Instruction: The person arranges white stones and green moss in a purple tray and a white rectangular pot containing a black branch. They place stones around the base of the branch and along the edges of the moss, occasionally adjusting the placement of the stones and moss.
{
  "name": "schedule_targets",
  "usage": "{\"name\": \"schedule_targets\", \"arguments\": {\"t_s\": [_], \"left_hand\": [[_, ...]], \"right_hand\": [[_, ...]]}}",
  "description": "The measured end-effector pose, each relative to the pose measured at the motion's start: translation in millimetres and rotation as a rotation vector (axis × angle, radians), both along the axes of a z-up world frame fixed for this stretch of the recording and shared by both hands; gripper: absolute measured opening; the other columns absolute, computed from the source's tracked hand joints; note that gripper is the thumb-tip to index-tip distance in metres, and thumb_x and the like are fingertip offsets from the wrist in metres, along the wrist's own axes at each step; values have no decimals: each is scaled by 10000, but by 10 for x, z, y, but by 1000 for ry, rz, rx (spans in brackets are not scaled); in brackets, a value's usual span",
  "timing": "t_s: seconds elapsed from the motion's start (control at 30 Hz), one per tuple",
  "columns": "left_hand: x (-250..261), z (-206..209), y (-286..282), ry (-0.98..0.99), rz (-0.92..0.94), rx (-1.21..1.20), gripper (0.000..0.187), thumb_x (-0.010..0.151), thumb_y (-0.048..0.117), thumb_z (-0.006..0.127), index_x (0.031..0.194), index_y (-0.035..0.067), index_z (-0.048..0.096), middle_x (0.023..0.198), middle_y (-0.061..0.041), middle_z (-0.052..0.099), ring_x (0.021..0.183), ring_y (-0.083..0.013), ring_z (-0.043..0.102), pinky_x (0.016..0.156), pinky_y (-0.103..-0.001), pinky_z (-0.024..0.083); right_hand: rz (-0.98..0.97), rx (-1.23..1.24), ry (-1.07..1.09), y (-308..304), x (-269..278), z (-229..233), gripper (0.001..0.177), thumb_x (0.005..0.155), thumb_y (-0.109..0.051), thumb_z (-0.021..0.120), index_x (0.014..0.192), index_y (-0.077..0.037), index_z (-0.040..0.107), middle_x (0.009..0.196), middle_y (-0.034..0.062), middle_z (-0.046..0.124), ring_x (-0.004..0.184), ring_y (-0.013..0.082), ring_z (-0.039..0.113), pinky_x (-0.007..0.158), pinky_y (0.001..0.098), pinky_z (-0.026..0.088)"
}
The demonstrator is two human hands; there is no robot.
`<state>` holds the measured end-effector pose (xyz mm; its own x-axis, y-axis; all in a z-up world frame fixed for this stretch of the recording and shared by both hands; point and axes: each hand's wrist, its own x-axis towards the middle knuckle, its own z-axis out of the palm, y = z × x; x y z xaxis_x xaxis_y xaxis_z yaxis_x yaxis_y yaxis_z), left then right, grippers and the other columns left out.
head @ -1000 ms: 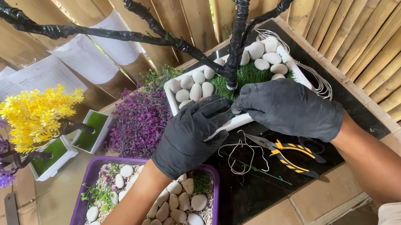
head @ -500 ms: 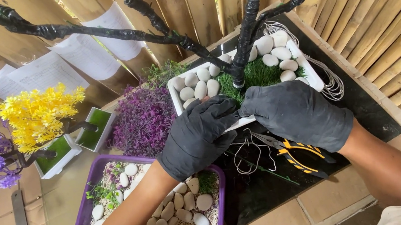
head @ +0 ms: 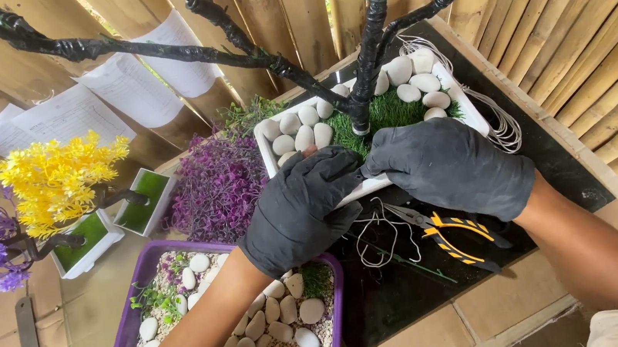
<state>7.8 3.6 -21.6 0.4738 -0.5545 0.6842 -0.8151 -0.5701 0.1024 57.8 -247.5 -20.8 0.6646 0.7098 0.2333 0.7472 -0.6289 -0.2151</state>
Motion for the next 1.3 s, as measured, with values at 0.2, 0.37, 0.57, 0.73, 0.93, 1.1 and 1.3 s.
{"name": "schedule_targets", "arguments": {"t_s": [0.2,0.37,0.57,0.73,0.93,1.1,1.3], "left_hand": [[-228,350,173,119,114,95,797,862,513,710,1489,58,518,1546,-179,511,1433,-395,500,1226,-552,356],[-282,354,254,125,110,259,800,937,544,590,1531,27,449,1563,-171,489,1477,-359,436,1276,-554,194],[-291,268,220,153,51,243,739,985,457,584,1542,-2,422,1542,-196,503,1469,-365,428,1288,-577,168],[-238,355,178,133,35,284,789,951,490,618,1539,-2,435,1549,-174,508,1478,-343,419,1304,-551,187],[-158,216,25,49,30,282,801,950,583,569,1509,17,475,1559,-187,495,1460,-363,465,1247,-529,313],[-121,204,15,110,-90,261,744,998,461,599,1506,-61,447,1521,-301,506,1433,-469,447,1213,-586,349],[-120,155,2,157,-62,230,778,953,524,646,1518,17,476,1563,-246,482,1439,-462,447,1192,-584,368]], "right_hand": [[-1,82,154,30,-41,223,156,930,-330,629,1080,-328,671,1168,-154,728,1242,138,644,991,327,525],[46,166,125,126,-153,386,113,910,-227,648,1022,-227,659,1058,-2,774,1073,269,728,908,400,577],[62,223,-89,158,-264,594,176,937,-226,695,1098,-155,684,1051,91,771,1016,318,724,831,425,593],[57,277,52,53,-155,499,176,941,-225,686,1080,-119,665,1014,104,766,998,327,724,823,435,604],[-24,402,293,-10,-60,588,151,928,-251,743,997,-143,666,869,42,744,890,248,743,761,384,591],[-54,465,315,-64,-8,586,196,895,-278,799,945,-136,674,824,44,737,815,216,728,733,345,564],[55,424,228,-65,37,573,183,915,-250,774,951,-111,660,835,78,664,843,253,683,761,389,542]]}}
